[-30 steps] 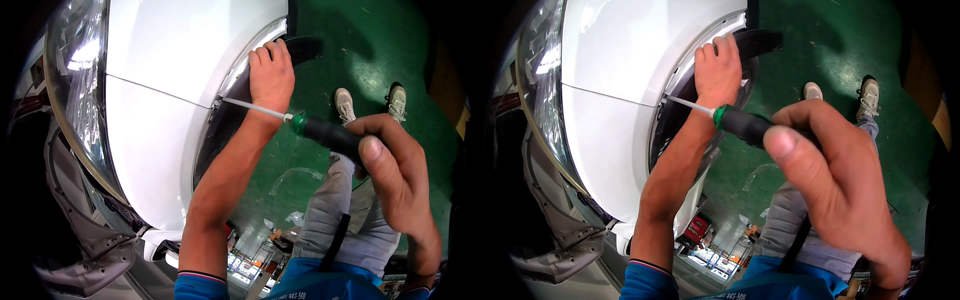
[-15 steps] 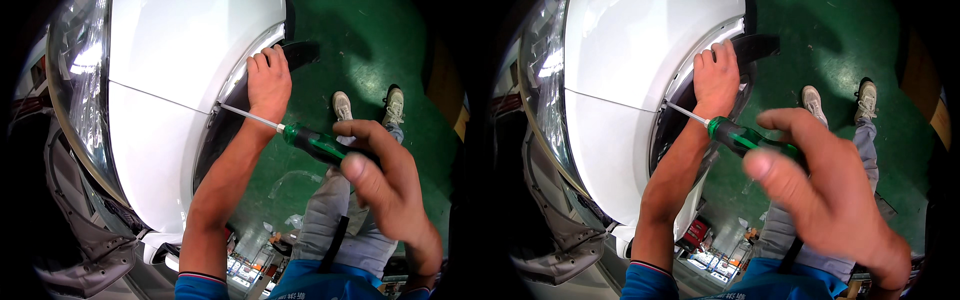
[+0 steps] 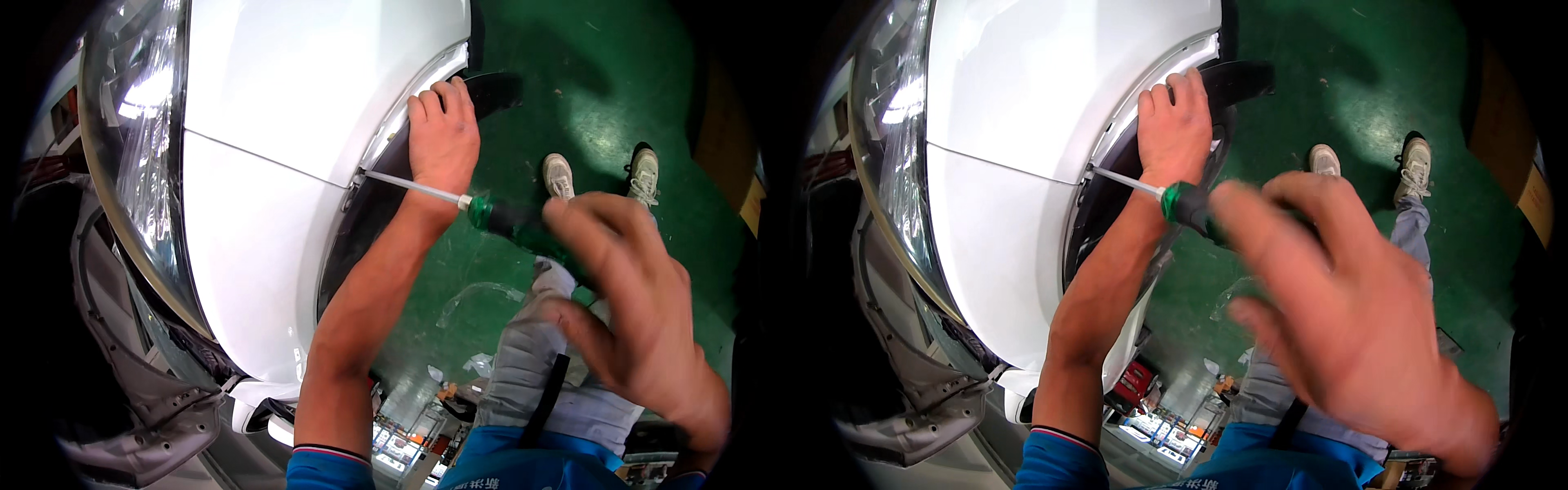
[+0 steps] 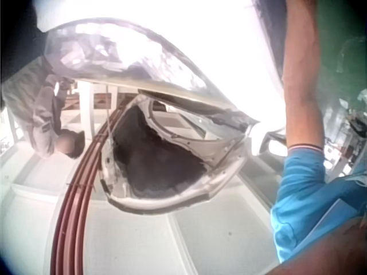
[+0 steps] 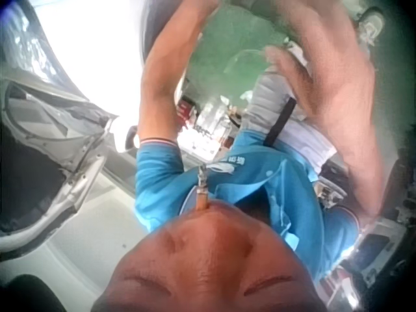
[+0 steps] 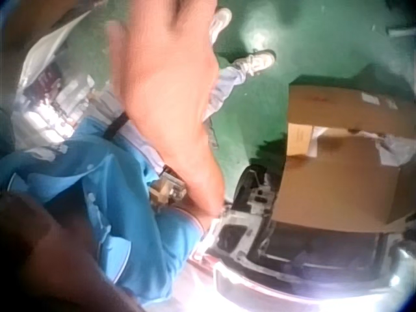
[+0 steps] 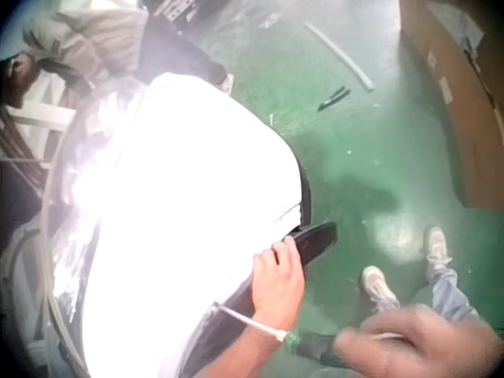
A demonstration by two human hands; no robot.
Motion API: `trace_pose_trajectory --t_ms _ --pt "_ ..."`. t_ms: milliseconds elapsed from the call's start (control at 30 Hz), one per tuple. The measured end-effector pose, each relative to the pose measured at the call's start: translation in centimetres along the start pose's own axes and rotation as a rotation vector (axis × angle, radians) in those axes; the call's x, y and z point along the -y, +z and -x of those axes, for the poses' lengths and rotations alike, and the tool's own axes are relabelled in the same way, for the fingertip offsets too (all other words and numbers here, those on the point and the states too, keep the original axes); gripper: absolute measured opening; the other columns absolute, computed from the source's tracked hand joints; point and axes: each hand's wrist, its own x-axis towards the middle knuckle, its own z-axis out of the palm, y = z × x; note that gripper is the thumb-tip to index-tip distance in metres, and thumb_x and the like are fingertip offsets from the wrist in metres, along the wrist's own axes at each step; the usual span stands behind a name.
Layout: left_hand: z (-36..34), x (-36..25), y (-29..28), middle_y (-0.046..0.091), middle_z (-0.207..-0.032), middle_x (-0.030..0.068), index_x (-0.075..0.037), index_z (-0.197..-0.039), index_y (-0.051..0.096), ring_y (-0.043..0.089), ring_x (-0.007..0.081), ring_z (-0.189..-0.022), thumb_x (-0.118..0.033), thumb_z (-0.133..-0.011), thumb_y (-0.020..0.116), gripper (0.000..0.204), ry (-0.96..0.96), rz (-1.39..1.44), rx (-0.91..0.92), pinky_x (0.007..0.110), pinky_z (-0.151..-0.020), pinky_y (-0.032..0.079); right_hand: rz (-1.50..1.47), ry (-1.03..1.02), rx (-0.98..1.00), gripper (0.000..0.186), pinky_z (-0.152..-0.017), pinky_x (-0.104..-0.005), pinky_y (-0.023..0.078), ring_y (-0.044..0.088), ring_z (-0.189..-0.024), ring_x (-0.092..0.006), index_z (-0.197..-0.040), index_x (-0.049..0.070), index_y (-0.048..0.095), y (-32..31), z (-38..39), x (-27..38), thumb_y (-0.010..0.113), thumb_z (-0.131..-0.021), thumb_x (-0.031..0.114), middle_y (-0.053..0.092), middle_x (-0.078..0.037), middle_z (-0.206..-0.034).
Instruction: The person uses a screwdriver to remove screws from the front bumper of a white car. They then retrieve a small fastener from a container on the floor and install it into the bumper area. Finally, they use the screwdriver to secure the bumper trim back in place.
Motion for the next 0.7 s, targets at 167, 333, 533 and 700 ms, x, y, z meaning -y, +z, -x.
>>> trace_pose_trajectory --t_ms 167,333,533,700 --pt "0.0 -0.1 0.0 0.057 -0.121 0.0149 0.000 -0.140 0.055 0.054 0.0288 -0.098 -0.016 -0.088 0.060 0.054 -0.005 -0.006 -0.012 0.042 -0.098 0.042 0.158 -0.084 0.014 0.047 -0.054 -0.0292 0.044 0.057 -0.068 -0.0177 -0.123 0.001 0.066 -0.4 -0.5 -1.3 0.077 -0.082 0.020 0.061 -0.009 -0.085" --pt "0.2 -0.1 0.1 0.056 -0.121 0.0158 0.001 -0.140 0.054 0.053 0.0289 -0.097 -0.015 -0.089 0.059 0.053 -0.011 0.000 -0.004 0.043 -0.098 0.042 -0.707 0.729 0.151 0.044 -0.051 -0.0267 0.040 0.053 -0.069 -0.0077 -0.118 -0.002 0.065 -1.5 -1.6 1.2 0.064 -0.097 0.036 0.061 -0.004 -0.078" --pt "0.1 -0.1 -0.3 0.057 -0.121 0.0157 0.001 -0.140 0.054 0.054 0.0291 -0.098 -0.015 -0.090 0.058 0.052 0.000 0.003 0.012 0.042 -0.097 0.042 0.302 -0.246 0.028 0.052 -0.059 -0.0325 0.047 0.057 -0.070 -0.0237 -0.126 0.001 0.065 -0.2 -0.5 -0.5 0.079 -0.082 0.023 0.060 -0.015 -0.092" --pt "0.1 -0.4 -0.6 0.057 -0.119 0.0147 0.000 -0.140 0.055 0.055 0.0291 -0.098 -0.016 -0.091 0.057 0.051 0.000 -0.002 0.034 0.041 -0.096 0.042 -0.586 0.574 0.118 0.048 -0.052 -0.0285 0.045 0.059 -0.073 -0.0141 -0.127 -0.001 0.063 -0.9 -1.4 0.2 0.071 -0.092 0.031 0.065 -0.012 -0.091"
